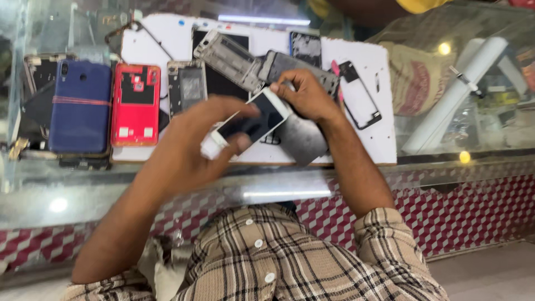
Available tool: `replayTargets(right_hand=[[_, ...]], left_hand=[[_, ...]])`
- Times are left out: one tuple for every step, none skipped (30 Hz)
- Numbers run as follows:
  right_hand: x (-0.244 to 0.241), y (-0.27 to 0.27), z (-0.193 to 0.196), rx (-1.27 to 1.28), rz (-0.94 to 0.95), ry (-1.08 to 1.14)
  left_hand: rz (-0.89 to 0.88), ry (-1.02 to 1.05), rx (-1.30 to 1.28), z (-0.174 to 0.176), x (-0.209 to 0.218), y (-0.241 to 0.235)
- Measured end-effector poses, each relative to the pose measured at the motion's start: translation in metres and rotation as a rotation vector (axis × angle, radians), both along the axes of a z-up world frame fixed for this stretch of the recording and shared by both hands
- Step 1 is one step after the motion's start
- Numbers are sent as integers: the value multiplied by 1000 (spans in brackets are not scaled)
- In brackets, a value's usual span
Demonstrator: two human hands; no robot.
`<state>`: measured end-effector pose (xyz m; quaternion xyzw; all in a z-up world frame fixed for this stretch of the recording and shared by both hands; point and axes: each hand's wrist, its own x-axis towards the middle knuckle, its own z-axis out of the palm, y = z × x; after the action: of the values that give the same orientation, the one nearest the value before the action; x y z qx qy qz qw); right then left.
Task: The person disassembles a white smartphone by removing the back cover and separating the screen assembly from the frame. They then handle a black screen protector package and continue to manipulate the phone's internal components on a glass counter.
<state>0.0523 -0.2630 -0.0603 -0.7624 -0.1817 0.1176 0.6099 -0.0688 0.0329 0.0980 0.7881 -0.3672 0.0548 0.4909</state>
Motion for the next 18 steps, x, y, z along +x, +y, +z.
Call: replayTargets(right_hand=[[1, -1, -3, -14, 0, -22], [3, -2, -7, -20, 4, -84], [5, -3, -9, -26, 8, -146], [7, -3, -11, -32, 19, -207], [8, -5, -12, 2, 23, -199], [6, -6, -13, 34, 29, -188], [6, -8, -12, 92, 33, -84], [9, -9, -9, 149, 31, 8], [5, -7, -9, 98, 27, -3], [3, -6, -4, 48, 14, -26], [1, -4, 1, -1, 1, -50], [-2, -2, 6, 26, 31, -40], [-5, 0, 11, 53, 60, -31], [-8, 4, 15, 78, 91, -15], [-9, 9, 18, 101, 102, -13], [-11, 12, 20, 125, 108, -6], [-12, 13, 21, 149, 113, 1], [-13, 12, 20, 156, 68, 27]], left_hand=[[-135, -23, -86, 16, -16, -3], [-317, 113, -135, 31, -36, 2], [-497, 248, -191, 44, -53, 8], [-566, 255, -217, 52, -67, 6], [-582, 225, -234, 57, -76, 5], [-543, 165, -235, 58, -84, 0], [-499, 106, -238, 58, -92, -5], [-457, 39, -232, 56, -95, -9], [-400, -15, -219, 57, -104, -12], [-351, -69, -201, 56, -108, -12], [-306, -120, -184, 56, -113, -13], [-267, -180, -162, 55, -119, -15], [-231, -232, -139, 52, -122, -15], [-190, -278, -118, 50, -126, -14], [-150, -322, -99, 47, -130, -14], [-116, -356, -79, 44, -133, -14], [-78, -388, -59, 41, -135, -14], [-44, -412, -42, 39, -134, -16]])
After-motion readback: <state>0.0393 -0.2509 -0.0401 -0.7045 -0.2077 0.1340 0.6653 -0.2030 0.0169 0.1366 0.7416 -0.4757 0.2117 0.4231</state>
